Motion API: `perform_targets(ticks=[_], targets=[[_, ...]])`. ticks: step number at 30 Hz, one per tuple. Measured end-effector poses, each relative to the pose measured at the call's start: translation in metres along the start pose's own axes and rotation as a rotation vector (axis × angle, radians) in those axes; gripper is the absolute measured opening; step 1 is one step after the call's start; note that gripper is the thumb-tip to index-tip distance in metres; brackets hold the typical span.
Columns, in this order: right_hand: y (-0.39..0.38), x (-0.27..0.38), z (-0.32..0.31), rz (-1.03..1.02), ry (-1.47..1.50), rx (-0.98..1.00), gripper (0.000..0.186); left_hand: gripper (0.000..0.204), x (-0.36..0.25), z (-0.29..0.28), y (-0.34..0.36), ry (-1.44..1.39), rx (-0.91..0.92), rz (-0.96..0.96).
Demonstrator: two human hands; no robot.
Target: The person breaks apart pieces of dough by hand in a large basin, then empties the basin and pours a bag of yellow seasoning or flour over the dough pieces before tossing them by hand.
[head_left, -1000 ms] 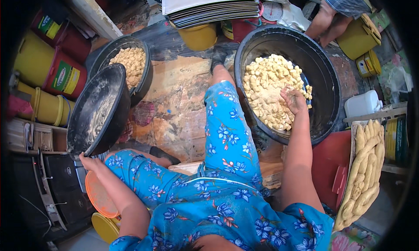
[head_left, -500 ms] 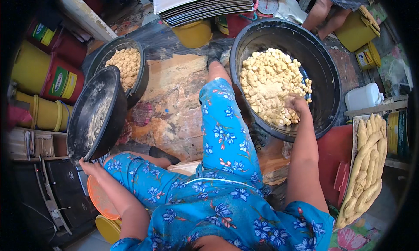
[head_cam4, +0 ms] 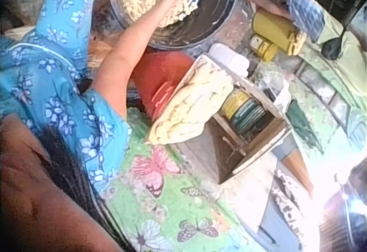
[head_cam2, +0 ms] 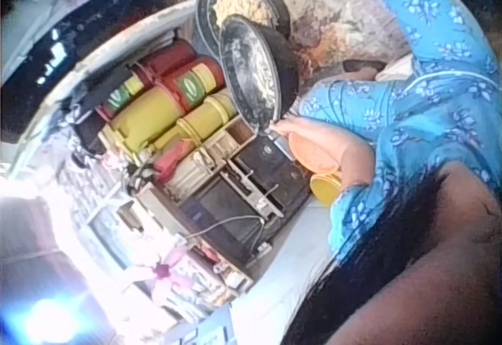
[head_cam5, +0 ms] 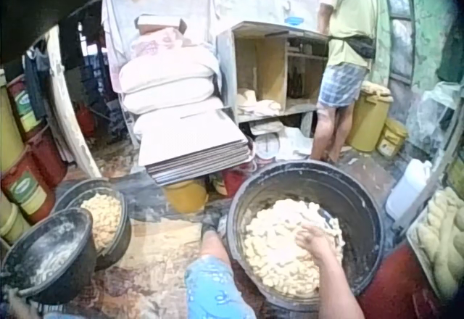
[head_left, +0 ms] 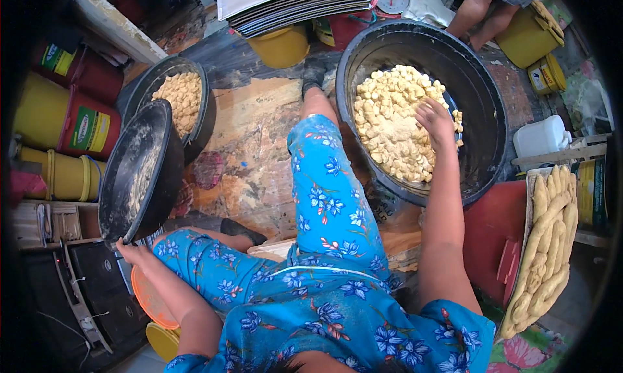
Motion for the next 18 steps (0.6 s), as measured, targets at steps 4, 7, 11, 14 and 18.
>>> perform_targets(ticks=[4, 7, 11, 14, 18], targets=[[-0.024, 0.009, 0.133, 0.023, 0.223, 0.612, 0.056, 0.029, 0.003, -0.003, 0.004, 0.007, -0.055, -0.042], [-0.02, 0.018, 0.165, -0.041, 0.184, 0.594, 0.064, 0.032, 0.007, -0.003, 0.01, 0.028, -0.027, -0.018], [0.025, -0.041, 0.11, 0.058, -0.319, 0.369, 0.047, 0.034, 0.007, -0.009, 0.017, -0.03, -0.021, -0.023], [0.051, -0.114, 0.01, 0.131, -0.673, 0.202, 0.03, 0.035, 0.007, -0.003, 0.013, 0.003, -0.011, -0.01], [0.052, -0.184, -0.072, 0.091, -1.172, 0.135, 0.023, 0.034, 0.022, -0.013, 0.04, 0.027, 0.038, -0.015]])
Point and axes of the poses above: each hand's wrist, its own y-axis towards the middle knuckle, its own z-axis out of the palm, x = y × z, the point moved 6 cm from there along y, towards the middle knuckle, and after that the axes turned 7 degrees about y, right-handed, at the moved point
